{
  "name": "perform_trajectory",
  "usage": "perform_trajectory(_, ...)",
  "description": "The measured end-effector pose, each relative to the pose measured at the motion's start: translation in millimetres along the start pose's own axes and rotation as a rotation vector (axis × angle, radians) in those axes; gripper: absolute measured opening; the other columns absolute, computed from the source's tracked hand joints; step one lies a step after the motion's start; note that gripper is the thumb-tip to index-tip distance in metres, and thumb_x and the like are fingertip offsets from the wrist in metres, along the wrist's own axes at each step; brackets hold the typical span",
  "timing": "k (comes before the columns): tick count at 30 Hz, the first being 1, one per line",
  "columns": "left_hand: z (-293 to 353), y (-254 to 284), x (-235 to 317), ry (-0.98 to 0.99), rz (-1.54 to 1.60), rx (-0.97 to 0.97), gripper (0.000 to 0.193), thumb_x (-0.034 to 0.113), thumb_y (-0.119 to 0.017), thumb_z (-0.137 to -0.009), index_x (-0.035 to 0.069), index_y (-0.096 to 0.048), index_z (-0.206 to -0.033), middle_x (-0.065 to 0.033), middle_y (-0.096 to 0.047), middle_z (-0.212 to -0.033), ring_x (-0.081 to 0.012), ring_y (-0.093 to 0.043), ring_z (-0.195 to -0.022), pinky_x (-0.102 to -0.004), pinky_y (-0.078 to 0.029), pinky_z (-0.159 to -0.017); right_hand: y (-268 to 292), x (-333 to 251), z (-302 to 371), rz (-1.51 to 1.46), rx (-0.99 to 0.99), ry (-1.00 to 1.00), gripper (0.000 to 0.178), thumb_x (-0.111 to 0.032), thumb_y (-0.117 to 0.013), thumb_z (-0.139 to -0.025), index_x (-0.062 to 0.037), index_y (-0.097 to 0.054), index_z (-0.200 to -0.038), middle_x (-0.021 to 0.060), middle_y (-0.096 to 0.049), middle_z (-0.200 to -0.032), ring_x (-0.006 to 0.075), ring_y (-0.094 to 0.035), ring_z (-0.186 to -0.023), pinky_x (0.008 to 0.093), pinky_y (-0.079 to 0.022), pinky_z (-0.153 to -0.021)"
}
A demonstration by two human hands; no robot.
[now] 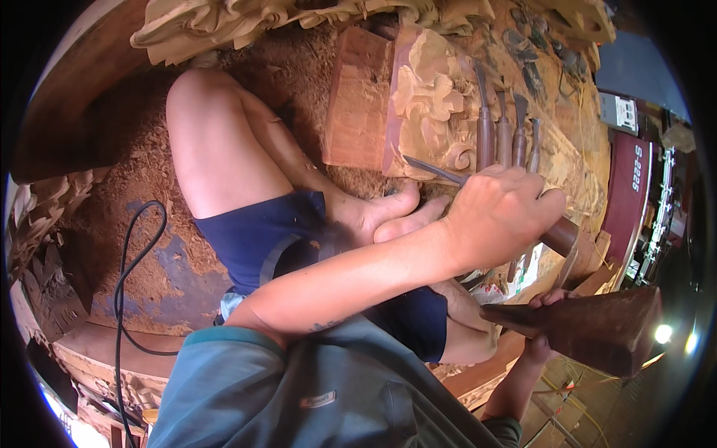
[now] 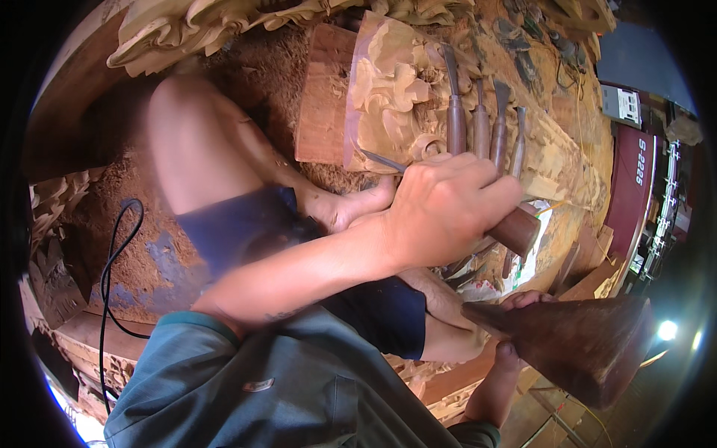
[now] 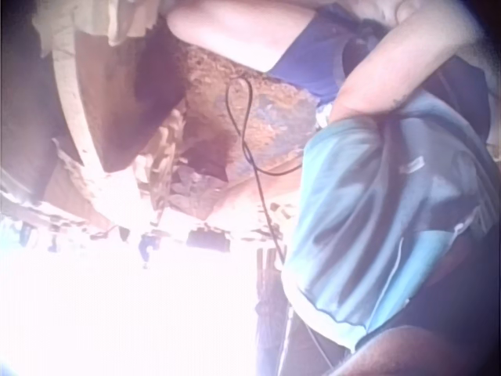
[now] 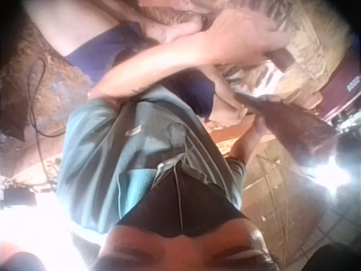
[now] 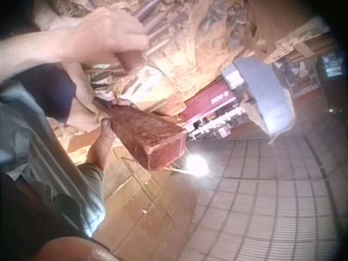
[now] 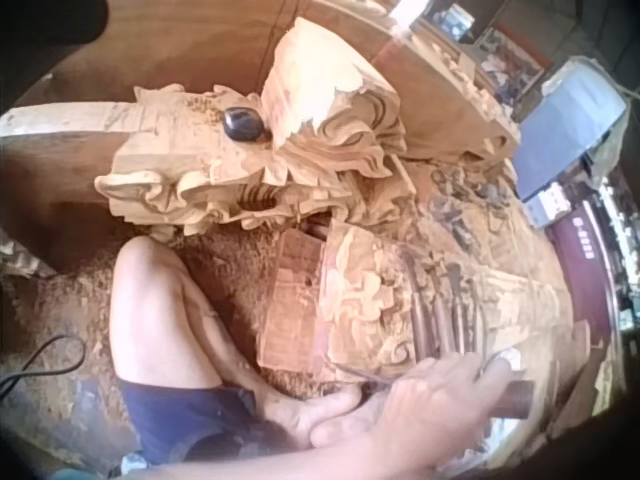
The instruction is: The person carves a wooden panel using a chisel and mallet, shaping ornate floral patterns. They periodically switch to a smaller carving knife for finer details and clear away wood shavings by hand.
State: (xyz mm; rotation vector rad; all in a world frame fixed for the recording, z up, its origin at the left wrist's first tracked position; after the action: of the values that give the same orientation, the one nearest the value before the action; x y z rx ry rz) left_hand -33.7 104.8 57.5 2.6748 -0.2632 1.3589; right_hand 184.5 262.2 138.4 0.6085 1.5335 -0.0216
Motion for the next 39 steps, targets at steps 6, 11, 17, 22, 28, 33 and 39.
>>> perform_trajectory(6, 4, -2, -7, 0.018, -0.031, 0.030, 0.014, 0.011, -0.069, -0.073, 0.010, -0.056, -0.076, -0.0072, -0.057, -0.070, -0.0280, -0.065, -0.067, -0.0410, -0.051, -0.057, 3, -1, 6, 0.043, -0.010, -0.017, 0.104, -0.037, -0.095, -0.068, -0.0009, -0.035, -0.145, 0.0150, -0.054, -0.117, 0.0253, -0.057, -0.106, 0.0380, -0.050, -0.093)
perform_trajectory(11, 3, 3, -8, -0.004, -0.025, 0.049, 0.014, 0.011, -0.068, -0.073, 0.010, -0.055, -0.076, -0.0061, -0.056, -0.069, -0.0267, -0.064, -0.065, -0.0405, -0.050, -0.055, -2, -5, 3, 0.016, -0.038, 0.002, 0.103, -0.034, -0.095, -0.069, -0.0009, -0.034, -0.146, 0.0163, -0.055, -0.117, 0.0256, -0.059, -0.103, 0.0385, -0.051, -0.093)
perform_trajectory(17, 11, 15, -16, -0.067, 0.037, 0.024, 0.016, 0.011, -0.071, -0.072, 0.010, -0.057, -0.078, -0.0051, -0.054, -0.067, -0.0255, -0.064, -0.064, -0.0392, -0.051, -0.053, -1, -25, -34, -0.223, -0.266, 0.073, 0.094, -0.049, -0.092, -0.071, -0.0022, -0.043, -0.137, 0.0136, -0.056, -0.104, 0.0254, -0.059, -0.092, 0.0375, -0.052, -0.086)
perform_trajectory(22, 16, 23, -15, -0.114, 0.069, 0.021, 0.021, 0.011, -0.076, -0.068, 0.011, -0.059, -0.080, -0.0049, -0.054, -0.067, -0.0251, -0.065, -0.064, -0.0392, -0.051, -0.052, 13, -15, -32, 0.661, -0.158, -0.201, 0.077, -0.045, -0.090, -0.070, -0.0012, -0.054, -0.122, 0.0142, -0.064, -0.105, 0.0258, -0.064, -0.094, 0.0378, -0.055, -0.082)
perform_trajectory(28, 20, 29, -13, -0.081, 0.092, -0.111, 0.020, 0.012, -0.078, -0.070, 0.009, -0.065, -0.086, -0.0091, -0.064, -0.072, -0.0302, -0.069, -0.068, -0.0428, -0.054, -0.056, -22, -34, -31, 0.736, -0.271, 0.004, 0.060, -0.017, -0.075, -0.062, 0.0014, -0.060, -0.117, 0.0114, -0.065, -0.108, 0.0245, -0.064, -0.095, 0.0376, -0.053, -0.085)
perform_trajectory(33, 36, 59, 25, 0.377, 0.168, -0.769, 0.022, 0.018, -0.076, -0.081, 0.003, -0.071, -0.097, -0.0247, -0.072, -0.084, -0.0396, -0.074, -0.080, -0.0439, -0.058, -0.071, -11, -31, -23, 0.592, -0.157, -0.087, 0.067, -0.014, -0.071, -0.061, 0.0034, -0.057, -0.124, 0.0106, -0.063, -0.107, 0.0216, -0.062, -0.092, 0.0351, -0.052, -0.082)
perform_trajectory(39, 56, 41, 57, -0.217, 0.077, -0.549, 0.020, 0.021, -0.067, -0.080, 0.007, -0.066, -0.095, -0.0105, -0.059, -0.085, -0.0285, -0.065, -0.081, -0.0391, -0.054, -0.069, 24, 47, -8, -0.170, 0.217, -0.464, 0.076, -0.033, -0.091, -0.072, -0.0027, -0.049, -0.128, 0.0081, -0.057, -0.102, 0.0196, -0.057, -0.089, 0.0318, -0.051, -0.081)
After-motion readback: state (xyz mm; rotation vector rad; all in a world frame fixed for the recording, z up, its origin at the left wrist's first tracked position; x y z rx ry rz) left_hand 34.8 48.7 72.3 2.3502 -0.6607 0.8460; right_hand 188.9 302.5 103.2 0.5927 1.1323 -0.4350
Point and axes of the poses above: each hand's wrist, its own z-axis away from the middle knuckle, its own y-axis out of the back of the hand, x = y × z, the point moved 4 cm from there along -z, towards the middle knuckle
